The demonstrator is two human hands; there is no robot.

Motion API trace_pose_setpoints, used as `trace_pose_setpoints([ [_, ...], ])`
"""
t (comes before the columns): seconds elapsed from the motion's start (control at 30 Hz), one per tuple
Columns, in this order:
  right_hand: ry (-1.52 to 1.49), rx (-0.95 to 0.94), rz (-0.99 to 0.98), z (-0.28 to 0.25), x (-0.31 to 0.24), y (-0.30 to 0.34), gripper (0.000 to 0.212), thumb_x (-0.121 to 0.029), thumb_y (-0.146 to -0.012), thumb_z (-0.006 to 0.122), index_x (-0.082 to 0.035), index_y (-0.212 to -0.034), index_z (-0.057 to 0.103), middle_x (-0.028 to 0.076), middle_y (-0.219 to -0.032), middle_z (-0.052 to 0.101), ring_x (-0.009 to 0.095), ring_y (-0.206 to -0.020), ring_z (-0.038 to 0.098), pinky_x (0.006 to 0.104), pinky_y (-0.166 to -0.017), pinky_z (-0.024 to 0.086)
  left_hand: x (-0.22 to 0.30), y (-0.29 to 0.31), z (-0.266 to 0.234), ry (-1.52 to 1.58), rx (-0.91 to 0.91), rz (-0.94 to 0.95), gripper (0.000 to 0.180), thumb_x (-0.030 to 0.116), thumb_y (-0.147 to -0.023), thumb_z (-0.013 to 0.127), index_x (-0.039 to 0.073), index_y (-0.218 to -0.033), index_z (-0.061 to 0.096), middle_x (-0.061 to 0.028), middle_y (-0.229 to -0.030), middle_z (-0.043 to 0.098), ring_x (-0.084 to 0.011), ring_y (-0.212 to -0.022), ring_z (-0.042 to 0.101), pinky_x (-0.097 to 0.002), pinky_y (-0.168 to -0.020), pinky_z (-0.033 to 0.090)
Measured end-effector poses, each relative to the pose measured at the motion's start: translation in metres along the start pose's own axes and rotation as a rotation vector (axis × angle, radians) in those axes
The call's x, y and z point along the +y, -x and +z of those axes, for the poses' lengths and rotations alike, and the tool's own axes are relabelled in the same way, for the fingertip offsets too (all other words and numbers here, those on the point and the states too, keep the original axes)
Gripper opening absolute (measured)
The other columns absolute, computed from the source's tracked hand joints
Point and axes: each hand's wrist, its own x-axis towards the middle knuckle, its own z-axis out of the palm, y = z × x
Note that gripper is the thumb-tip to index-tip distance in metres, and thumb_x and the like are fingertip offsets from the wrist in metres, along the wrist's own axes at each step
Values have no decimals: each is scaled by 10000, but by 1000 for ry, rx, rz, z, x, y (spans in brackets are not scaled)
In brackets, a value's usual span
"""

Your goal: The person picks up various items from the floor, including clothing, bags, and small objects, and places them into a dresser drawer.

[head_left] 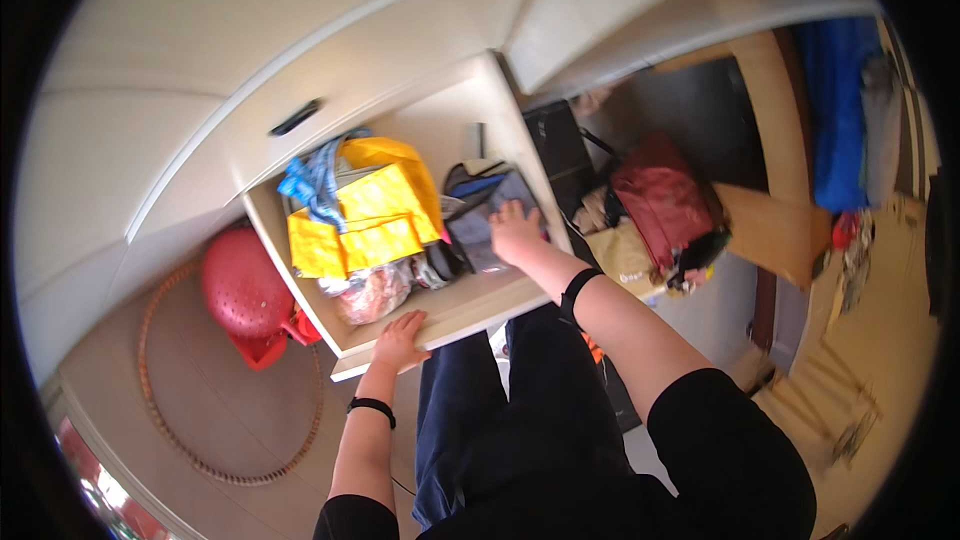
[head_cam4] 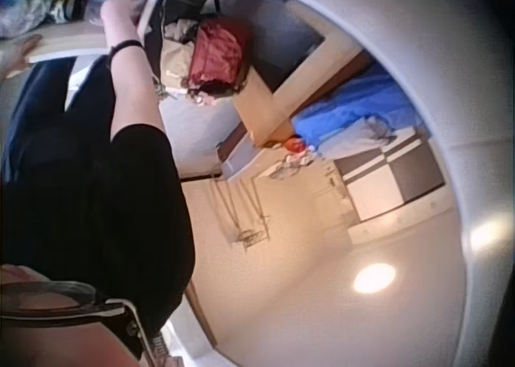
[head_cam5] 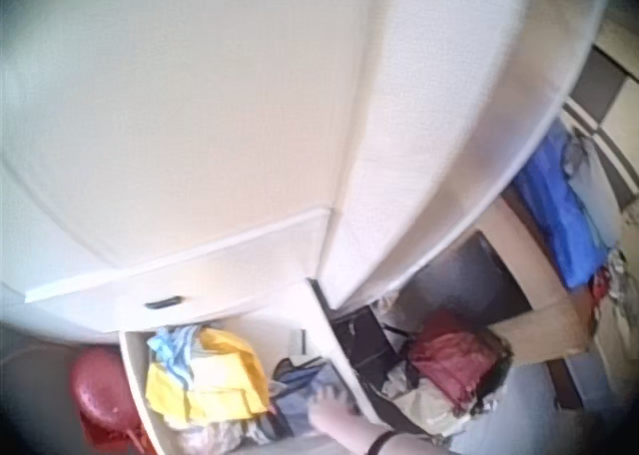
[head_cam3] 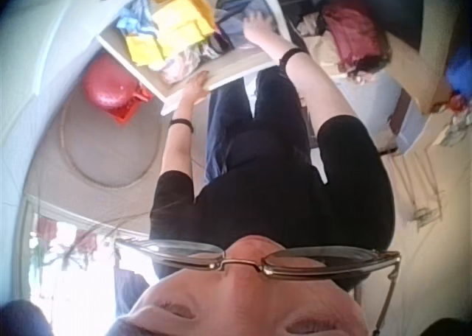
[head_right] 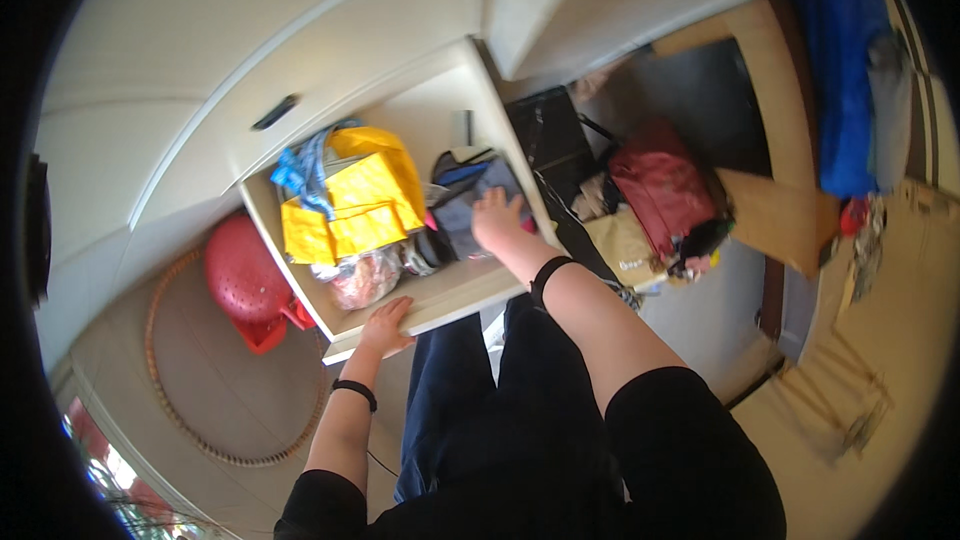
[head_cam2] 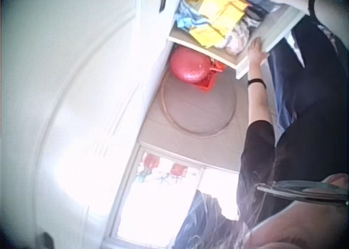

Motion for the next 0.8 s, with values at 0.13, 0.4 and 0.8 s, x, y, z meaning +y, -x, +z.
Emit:
trace_pose_setpoints([
  [0.13, -632, 205, -165, -18, 9, 77, 305, -247, -777, 558, -37, -998, 561, 144, -866, 602, 317, -814, 586, 401, -682, 477, 11, 3, 3, -59, -34, -99, 799, 258, -610, 727, 144, -1302, 344, -69, -1315, 397, -260, -1204, 382, -387, -1016, 300],
  [0.4, -975, 564, 366, 85, 183, 176, 210, -36, -748, 585, -31, -957, 598, 133, -822, 618, 234, -746, 628, 301, -651, 502, 178, -84, 29, -175, 254, 263, 718, 307, -718, 645, 67, -1309, 316, -120, -1295, 408, -282, -1205, 379, -396, -1000, 302],
  [0.8, -102, -75, 268, 299, 359, 69, 362, -146, -827, 425, -109, -1184, 468, 49, -1336, 354, 216, -1189, 411, 409, -795, 479, 235, -134, 58, -329, 579, 315, 603, 266, -630, 695, 37, -1135, 459, -125, -1129, 540, -307, -955, 561, -370, -781, 477],
])
